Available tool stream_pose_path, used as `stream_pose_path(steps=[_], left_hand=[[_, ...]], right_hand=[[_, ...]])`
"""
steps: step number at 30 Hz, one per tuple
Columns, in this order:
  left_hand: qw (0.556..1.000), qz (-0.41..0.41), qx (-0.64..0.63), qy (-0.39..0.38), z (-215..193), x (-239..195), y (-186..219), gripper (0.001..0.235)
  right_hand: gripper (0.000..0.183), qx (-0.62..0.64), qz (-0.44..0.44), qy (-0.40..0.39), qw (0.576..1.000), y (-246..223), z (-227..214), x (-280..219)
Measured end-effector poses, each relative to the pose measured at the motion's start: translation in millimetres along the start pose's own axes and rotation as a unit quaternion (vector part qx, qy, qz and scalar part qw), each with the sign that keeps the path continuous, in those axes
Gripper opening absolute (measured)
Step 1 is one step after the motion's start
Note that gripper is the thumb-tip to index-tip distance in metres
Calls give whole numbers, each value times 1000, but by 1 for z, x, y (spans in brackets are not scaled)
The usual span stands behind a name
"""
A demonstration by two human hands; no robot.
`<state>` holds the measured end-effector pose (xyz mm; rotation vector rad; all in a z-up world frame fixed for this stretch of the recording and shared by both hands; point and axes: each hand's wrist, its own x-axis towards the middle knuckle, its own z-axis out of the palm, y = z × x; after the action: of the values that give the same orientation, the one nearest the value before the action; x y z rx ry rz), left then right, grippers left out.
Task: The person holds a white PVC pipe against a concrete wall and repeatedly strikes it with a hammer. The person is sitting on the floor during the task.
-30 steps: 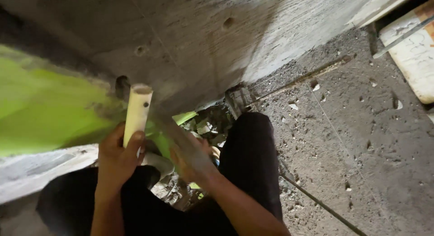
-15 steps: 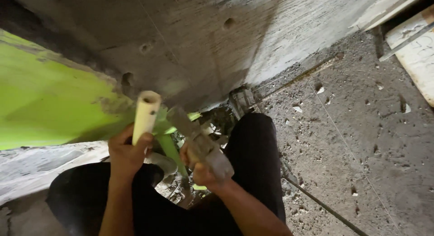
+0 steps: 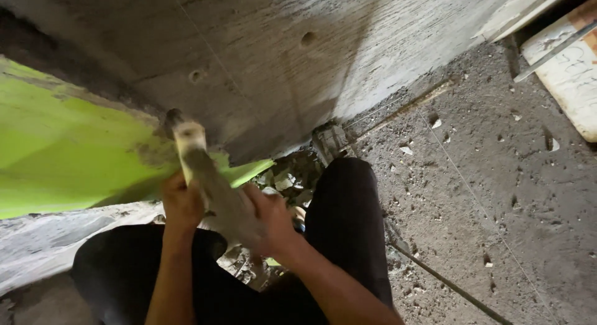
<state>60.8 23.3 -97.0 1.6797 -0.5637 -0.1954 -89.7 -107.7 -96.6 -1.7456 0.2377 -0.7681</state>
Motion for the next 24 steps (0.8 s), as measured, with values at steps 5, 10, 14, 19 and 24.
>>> stream_pose_path(steps=[5, 10, 14, 19, 24], left_hand=[[999, -18, 35, 24, -9, 2, -25, 37], [997, -53, 28, 43, 18, 1, 35, 31], [952, -134, 252, 105, 41, -14, 85, 29], [956, -90, 250, 124, 46, -30, 83, 21], [982, -88, 143, 87, 36, -15, 72, 16]], right_hand=[[24, 110, 14, -16, 994, -12, -16, 9], [11, -94, -98, 10, 991, -6, 3, 23], [32, 24, 290, 62, 955, -22, 10, 13], [70, 273, 87, -34, 957, -15, -31, 27], [97, 108, 27, -65, 992, -14, -31, 24]])
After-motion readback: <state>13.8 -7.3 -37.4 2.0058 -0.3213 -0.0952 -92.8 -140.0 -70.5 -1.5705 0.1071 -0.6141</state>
